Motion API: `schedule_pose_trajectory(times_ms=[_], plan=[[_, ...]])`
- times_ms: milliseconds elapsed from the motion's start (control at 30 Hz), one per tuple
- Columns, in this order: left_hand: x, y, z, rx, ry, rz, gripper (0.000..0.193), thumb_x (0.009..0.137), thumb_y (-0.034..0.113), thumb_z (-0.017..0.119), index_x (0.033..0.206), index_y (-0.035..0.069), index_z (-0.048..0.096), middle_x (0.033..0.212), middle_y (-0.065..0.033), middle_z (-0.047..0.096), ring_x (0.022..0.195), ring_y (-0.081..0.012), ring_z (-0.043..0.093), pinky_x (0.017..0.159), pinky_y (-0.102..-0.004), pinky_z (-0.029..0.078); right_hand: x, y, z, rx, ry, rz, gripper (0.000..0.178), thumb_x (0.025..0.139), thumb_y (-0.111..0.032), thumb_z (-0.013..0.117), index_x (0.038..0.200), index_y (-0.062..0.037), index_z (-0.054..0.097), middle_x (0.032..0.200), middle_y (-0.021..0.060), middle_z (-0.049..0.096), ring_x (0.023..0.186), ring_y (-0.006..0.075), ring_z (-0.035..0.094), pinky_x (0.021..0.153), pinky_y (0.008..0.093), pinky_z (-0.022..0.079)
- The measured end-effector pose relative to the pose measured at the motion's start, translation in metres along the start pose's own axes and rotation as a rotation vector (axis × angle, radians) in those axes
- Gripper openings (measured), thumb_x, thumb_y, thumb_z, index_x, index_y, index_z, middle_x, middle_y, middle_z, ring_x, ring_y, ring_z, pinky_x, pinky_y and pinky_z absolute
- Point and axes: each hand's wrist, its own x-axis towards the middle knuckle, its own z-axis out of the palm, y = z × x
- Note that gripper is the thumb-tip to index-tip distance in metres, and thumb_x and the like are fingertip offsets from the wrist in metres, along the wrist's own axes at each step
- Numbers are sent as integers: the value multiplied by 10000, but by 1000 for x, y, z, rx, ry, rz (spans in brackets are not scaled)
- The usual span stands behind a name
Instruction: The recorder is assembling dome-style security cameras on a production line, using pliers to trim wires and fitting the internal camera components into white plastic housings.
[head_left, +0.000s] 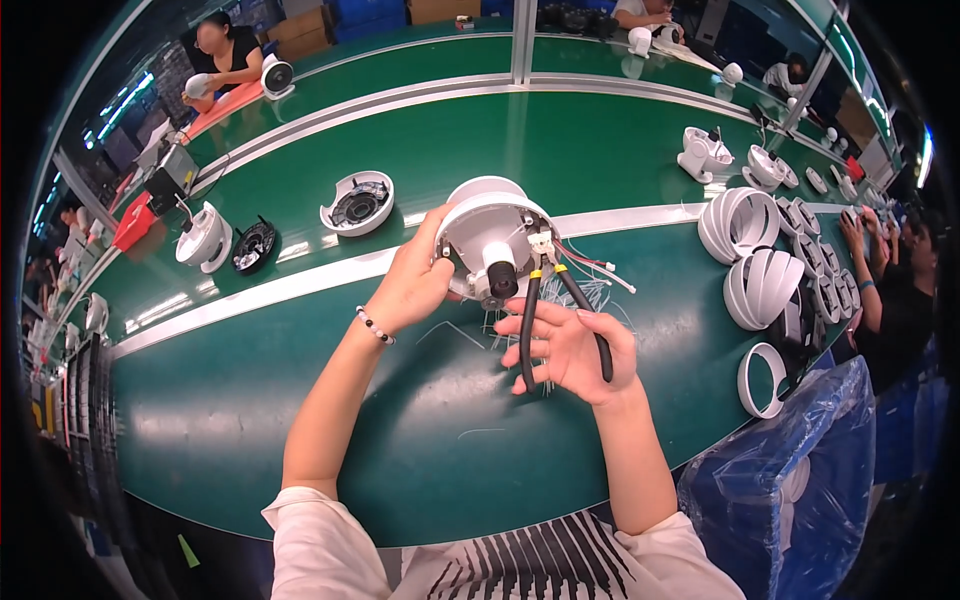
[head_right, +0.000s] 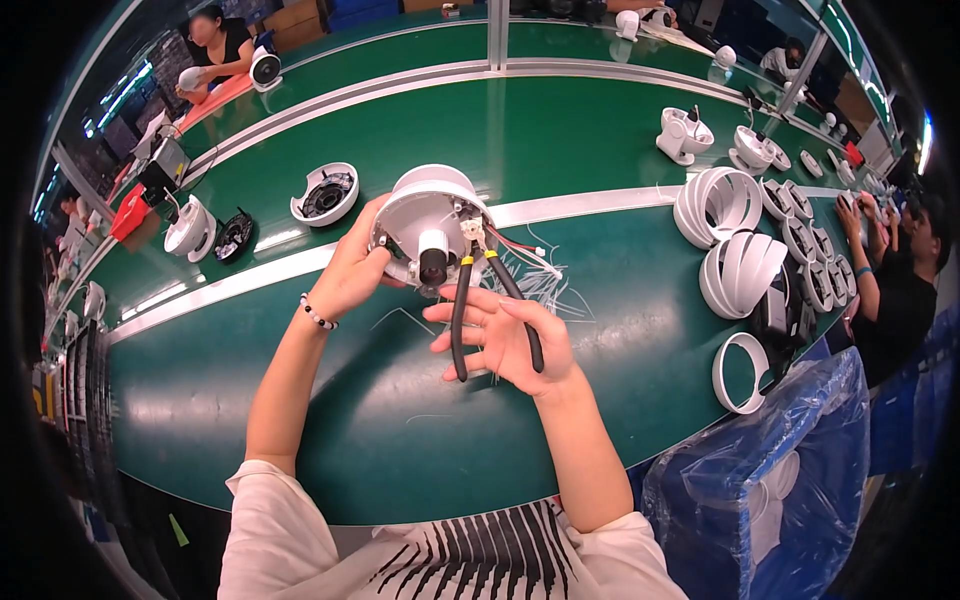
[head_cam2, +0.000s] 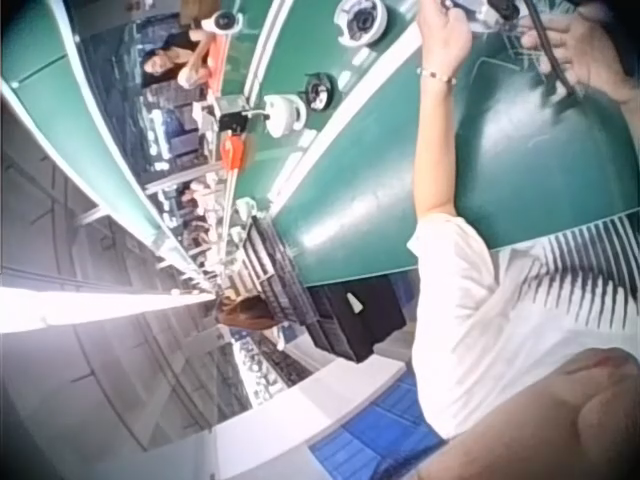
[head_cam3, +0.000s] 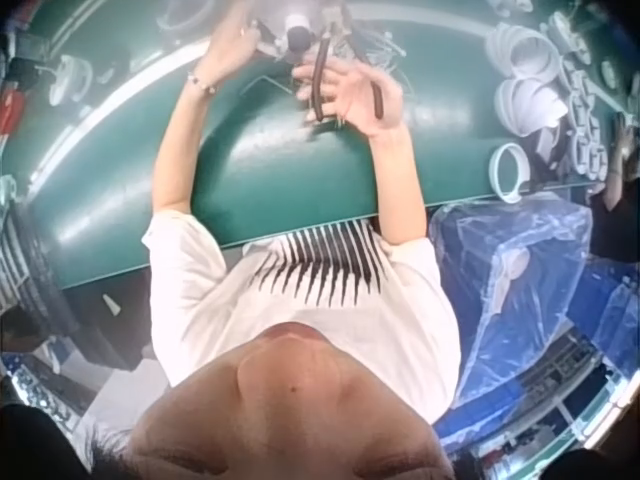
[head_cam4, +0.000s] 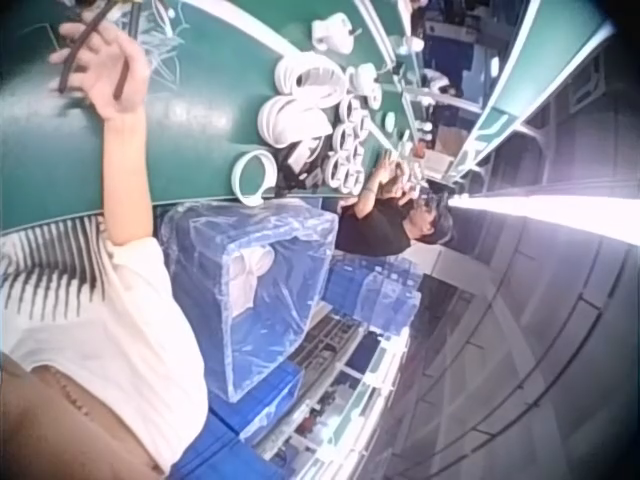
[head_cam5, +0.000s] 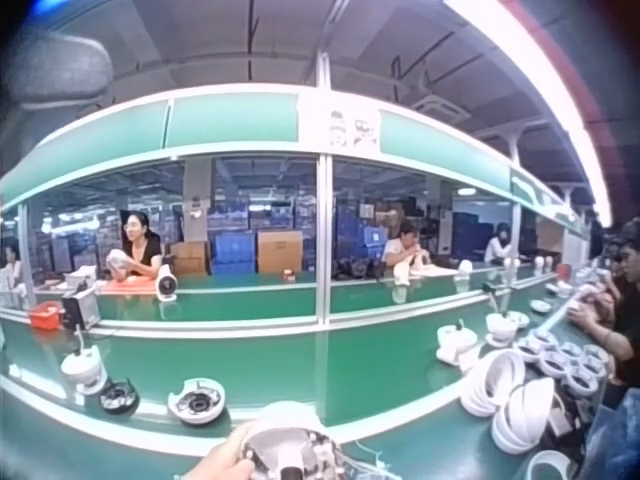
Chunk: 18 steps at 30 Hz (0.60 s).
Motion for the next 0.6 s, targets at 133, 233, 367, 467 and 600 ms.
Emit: schedule_pose_trajectory(times_ms=[133, 233, 367, 467, 600], plan=[[1, 0, 2, 3, -6, -5, 551, 713, -6, 324, 1252, 94, 277, 1116, -101, 432, 904, -184, 530, 617, -282, 522, -1, 5, -9, 48, 123, -62, 497, 828, -280, 372, 1186, 64, 346, 879, 108, 507, 675, 205, 516, 483, 334, 466], [3, -2, 5, -14, 4, -13, 552, 707, -17, 321, 1247, 91, 278, 1111, -106, 433, 905, -195, 531, 620, -289, 527, -1, 8, -12, 38, 134, -85, 469, 832, -280, 378, 1163, 52, 369, 847, 99, 491, 655, 197, 511, 446, 312, 454], [4, -4, 7, -41, 39, -25, 555, 704, -27, 311, 1245, 91, 274, 1108, -112, 432, 912, -211, 528, 617, -296, 534, -1, 9, -6, 26, 121, -95, 451, 830, -264, 388, 1149, 54, 373, 830, 100, 476, 623, 196, 504, 443, 310, 453], [6, -7, 7, -95, 73, 8, 574, 696, -53, 299, 1248, 97, 267, 1113, -116, 429, 945, -228, 517, 614, -302, 541, -2, 8, -8, 27, 49, -89, 456, 824, -254, 394, 1147, 67, 363, 824, 112, 467, 611, 200, 502, 443, 312, 455], [6, -7, 10, -229, 143, 57, 554, 686, -83, 301, 1221, 62, 285, 1089, -128, 438, 934, -240, 524, 620, -309, 552, -3, 11, -9, 56, -107, -71, 465, 817, -235, 398, 1148, 86, 342, 810, 131, 457, 612, 215, 507, 442, 319, 458]])
